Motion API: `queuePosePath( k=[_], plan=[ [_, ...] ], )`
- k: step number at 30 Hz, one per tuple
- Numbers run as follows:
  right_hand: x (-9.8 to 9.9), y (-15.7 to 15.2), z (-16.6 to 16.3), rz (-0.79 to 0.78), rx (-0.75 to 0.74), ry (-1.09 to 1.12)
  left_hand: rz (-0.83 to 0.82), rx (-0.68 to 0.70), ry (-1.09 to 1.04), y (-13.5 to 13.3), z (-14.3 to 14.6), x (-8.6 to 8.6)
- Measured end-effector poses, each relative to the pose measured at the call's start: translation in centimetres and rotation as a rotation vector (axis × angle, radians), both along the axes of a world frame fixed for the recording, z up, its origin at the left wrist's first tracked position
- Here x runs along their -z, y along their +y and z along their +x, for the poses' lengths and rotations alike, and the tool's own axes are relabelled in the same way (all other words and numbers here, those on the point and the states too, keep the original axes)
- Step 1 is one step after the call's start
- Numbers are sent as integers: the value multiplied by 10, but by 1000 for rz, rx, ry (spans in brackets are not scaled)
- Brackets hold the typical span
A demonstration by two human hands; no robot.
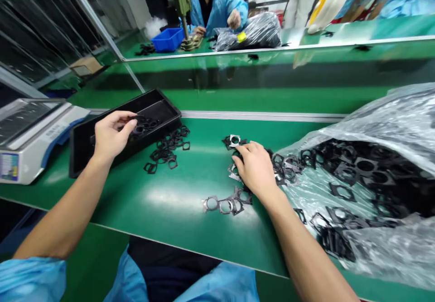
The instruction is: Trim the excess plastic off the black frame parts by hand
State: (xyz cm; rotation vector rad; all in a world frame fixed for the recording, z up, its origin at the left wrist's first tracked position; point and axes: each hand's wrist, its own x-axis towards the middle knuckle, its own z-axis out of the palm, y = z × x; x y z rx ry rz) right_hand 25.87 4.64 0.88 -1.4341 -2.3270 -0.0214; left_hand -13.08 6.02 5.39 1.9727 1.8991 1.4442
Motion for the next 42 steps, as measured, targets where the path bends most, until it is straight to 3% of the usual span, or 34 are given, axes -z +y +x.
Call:
queuePosePath(
  k=[3, 5, 7, 9, 13, 18, 23, 25, 28, 33, 35, 38, 42],
  plan=[
    [-2, 1, 1, 71, 39, 0, -79, -114, 272, 4, -32, -1],
    [-1, 3, 3, 99, 58, -13, -58, -119, 382, 1, -34, 1],
    [1, 6, 6, 92, 56, -24, 13, -45, 421, -5, -19, 4],
    [4, 8, 8, 78, 45, -2, 43, 112, 439, -12, 6, 8],
    [2, 8, 8, 100, 49, 108, -70, 406, 531, -15, 60, 22],
    [-11, -5, -4, 95, 29, 301, -273, 388, 715, -10, 95, 33],
    [-20, -19, -18, -136, -24, 626, -346, 385, 800, -11, 108, 27],
    [-21, -23, -21, -205, -54, 681, -367, 415, 792, -12, 110, 25],
    [-19, -26, -24, -183, -67, 644, -378, 471, 718, -14, 112, 28],
    [-19, -30, -25, -68, 95, 701, -173, 570, 397, -20, 115, 40],
    [-20, -31, -27, -171, 107, 806, -99, 607, 247, -25, 117, 44],
    [-20, -34, -33, -458, 67, 977, -65, 656, 74, -33, 118, 48],
    [-16, -37, -43, -700, 43, 1074, -62, 695, -4, -43, 121, 52]
  ],
)
